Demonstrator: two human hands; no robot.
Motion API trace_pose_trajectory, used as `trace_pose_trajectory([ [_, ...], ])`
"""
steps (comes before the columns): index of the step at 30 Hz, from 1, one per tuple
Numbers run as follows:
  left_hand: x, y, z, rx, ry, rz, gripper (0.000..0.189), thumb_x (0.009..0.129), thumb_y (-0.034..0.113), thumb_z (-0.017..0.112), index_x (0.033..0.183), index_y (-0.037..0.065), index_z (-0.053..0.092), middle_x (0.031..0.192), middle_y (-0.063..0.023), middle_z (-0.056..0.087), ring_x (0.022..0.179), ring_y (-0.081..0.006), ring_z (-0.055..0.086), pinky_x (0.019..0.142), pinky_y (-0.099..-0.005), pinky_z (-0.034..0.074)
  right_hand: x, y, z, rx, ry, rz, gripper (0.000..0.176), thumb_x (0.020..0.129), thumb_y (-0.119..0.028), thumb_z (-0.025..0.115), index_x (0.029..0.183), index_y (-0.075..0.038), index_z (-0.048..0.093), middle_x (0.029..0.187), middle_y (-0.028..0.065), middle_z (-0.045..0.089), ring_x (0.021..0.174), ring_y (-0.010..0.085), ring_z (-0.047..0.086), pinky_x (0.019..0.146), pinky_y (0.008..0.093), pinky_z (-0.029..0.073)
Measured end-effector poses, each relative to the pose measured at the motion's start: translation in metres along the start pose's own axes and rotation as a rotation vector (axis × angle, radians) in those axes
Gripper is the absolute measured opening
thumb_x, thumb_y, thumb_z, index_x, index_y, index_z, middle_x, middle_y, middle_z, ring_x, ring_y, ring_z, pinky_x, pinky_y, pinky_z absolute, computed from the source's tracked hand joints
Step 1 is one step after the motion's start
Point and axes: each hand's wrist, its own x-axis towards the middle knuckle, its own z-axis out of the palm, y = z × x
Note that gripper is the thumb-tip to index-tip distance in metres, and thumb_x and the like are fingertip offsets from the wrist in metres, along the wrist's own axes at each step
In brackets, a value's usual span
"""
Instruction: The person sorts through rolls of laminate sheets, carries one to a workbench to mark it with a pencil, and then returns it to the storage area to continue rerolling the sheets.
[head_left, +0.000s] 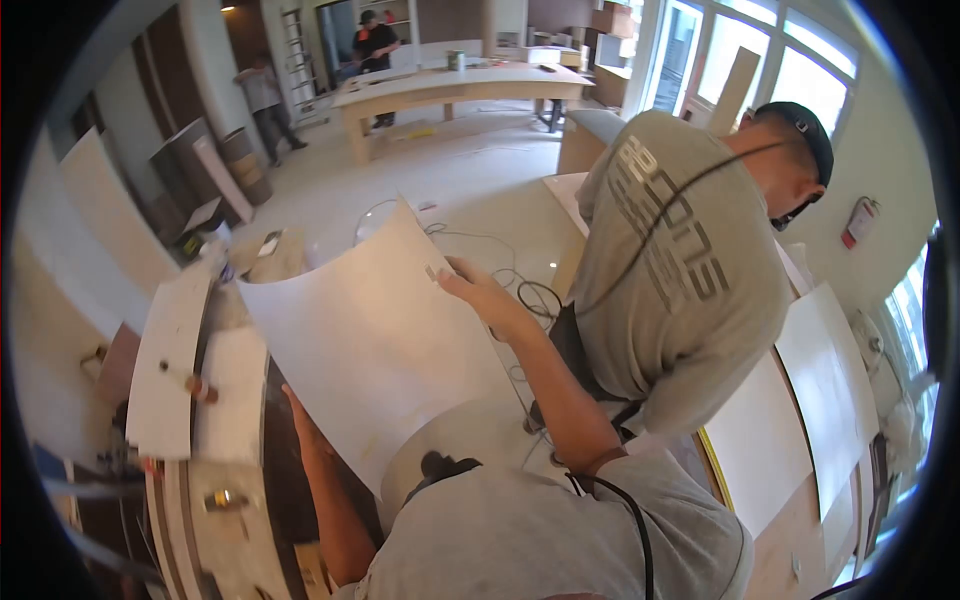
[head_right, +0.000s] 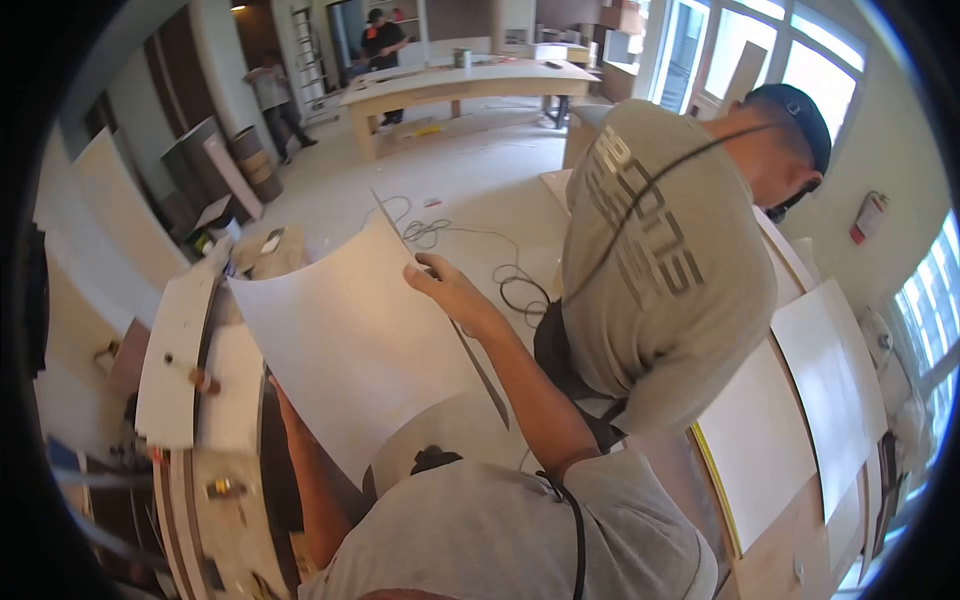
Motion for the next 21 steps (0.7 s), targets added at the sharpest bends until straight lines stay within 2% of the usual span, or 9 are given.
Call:
trace_pose_trajectory([
  [3, 0.079, 0.014, -0.007, 0.007, -0.027, -0.061, 0.093, 0.096, 0.080, 0.035, 0.159, 0.011, 0.033, 0.155, -0.0135, 0.045, 0.137, -0.0328, 0.048, 0.111, -0.0483, 0.044, 0.059, -0.006, -0.018, 0.279, -0.264, 0.061, 0.093, 0.095, -0.081, 0.039, 0.159, -0.014, 0.037, 0.151, 0.0244, 0.041, 0.145, 0.0390, 0.036, 0.114, 0.0548, 0.033],
  [7, 0.161, -0.005, -0.013, 0.104, -0.104, -0.240, 0.093, 0.096, 0.080, 0.039, 0.158, 0.011, 0.036, 0.154, -0.0148, 0.046, 0.138, -0.0340, 0.047, 0.110, -0.0484, 0.041, 0.152, 0.075, -0.018, 0.403, 0.056, 0.260, 0.092, 0.095, -0.079, 0.041, 0.161, -0.015, 0.032, 0.158, 0.0264, 0.030, 0.145, 0.0409, 0.034, 0.113, 0.0570, 0.032],
  [9, 0.229, -0.059, -0.038, 0.262, -0.094, -0.295, 0.094, 0.094, 0.081, 0.041, 0.157, 0.011, 0.038, 0.152, -0.0157, 0.048, 0.137, -0.0354, 0.047, 0.110, -0.0494, 0.039, 0.197, 0.135, -0.023, 0.857, 0.126, 0.553, 0.099, 0.094, -0.080, 0.042, 0.163, -0.011, 0.026, 0.165, 0.0279, 0.016, 0.146, 0.0422, 0.032, 0.113, 0.0566, 0.032],
  [11, 0.289, -0.112, -0.081, 0.190, -0.024, -0.509, 0.078, 0.101, 0.071, 0.042, 0.154, 0.014, 0.043, 0.140, -0.0139, 0.060, 0.126, -0.0269, 0.058, 0.103, -0.0467, 0.045, 0.239, 0.214, -0.008, 0.723, 0.045, 0.721, 0.102, 0.093, -0.080, 0.042, 0.163, -0.008, 0.023, 0.165, 0.0293, 0.016, 0.148, 0.0430, 0.030, 0.114, 0.0567, 0.032],
  [12, 0.294, -0.100, -0.043, 0.604, -0.024, -0.573, 0.084, 0.094, 0.077, 0.048, 0.151, 0.016, 0.048, 0.125, -0.0119, 0.067, 0.107, -0.0219, 0.061, 0.081, -0.0361, 0.041, 0.263, 0.248, -0.004, 0.567, -0.039, 0.841, 0.104, 0.093, -0.080, 0.043, 0.163, -0.006, 0.020, 0.166, 0.0307, 0.016, 0.149, 0.0438, 0.028, 0.115, 0.0567, 0.031],
  [15, 0.361, -0.117, -0.018, 0.649, 0.072, -0.651, 0.089, 0.086, 0.082, 0.053, 0.148, 0.018, 0.051, 0.116, -0.0085, 0.069, 0.095, -0.0187, 0.057, 0.074, -0.0315, 0.029, 0.316, 0.337, -0.008, 0.520, -0.153, 0.933, 0.095, 0.094, -0.074, 0.044, 0.158, -0.005, 0.035, 0.144, 0.0244, 0.052, 0.115, 0.0321, 0.056, 0.107, 0.0483, 0.042],
  [18, 0.443, -0.132, -0.009, 0.676, -0.005, -0.706, 0.100, 0.082, 0.084, 0.055, 0.150, 0.012, 0.046, 0.135, -0.0128, 0.059, 0.111, -0.0286, 0.055, 0.090, -0.0459, 0.032, 0.377, 0.408, -0.018, 0.869, -0.138, 0.931, 0.090, 0.099, -0.066, 0.044, 0.159, 0.000, 0.030, 0.157, 0.0234, 0.041, 0.143, 0.0362, 0.042, 0.114, 0.0514, 0.038],
  [19, 0.471, -0.132, 0.007, 0.695, 0.000, -0.703, 0.099, 0.082, 0.084, 0.056, 0.149, 0.012, 0.047, 0.132, -0.0117, 0.060, 0.107, -0.0277, 0.055, 0.087, -0.0451, 0.033, 0.397, 0.428, -0.023, 0.875, -0.145, 0.932, 0.090, 0.099, -0.066, 0.044, 0.159, 0.000, 0.030, 0.157, 0.0234, 0.041, 0.143, 0.0362, 0.042, 0.114, 0.0514, 0.038],
  [21, 0.536, -0.145, 0.021, 0.670, -0.008, -0.740, 0.102, 0.079, 0.083, 0.060, 0.149, 0.011, 0.045, 0.126, -0.0093, 0.060, 0.101, -0.0247, 0.054, 0.080, -0.0414, 0.034, 0.444, 0.451, -0.044, 0.799, -0.099, 0.561, 0.069, 0.107, -0.053, 0.042, 0.156, -0.006, 0.039, 0.147, 0.0114, 0.054, 0.125, 0.0267, 0.057, 0.106, 0.0413, 0.047],
])
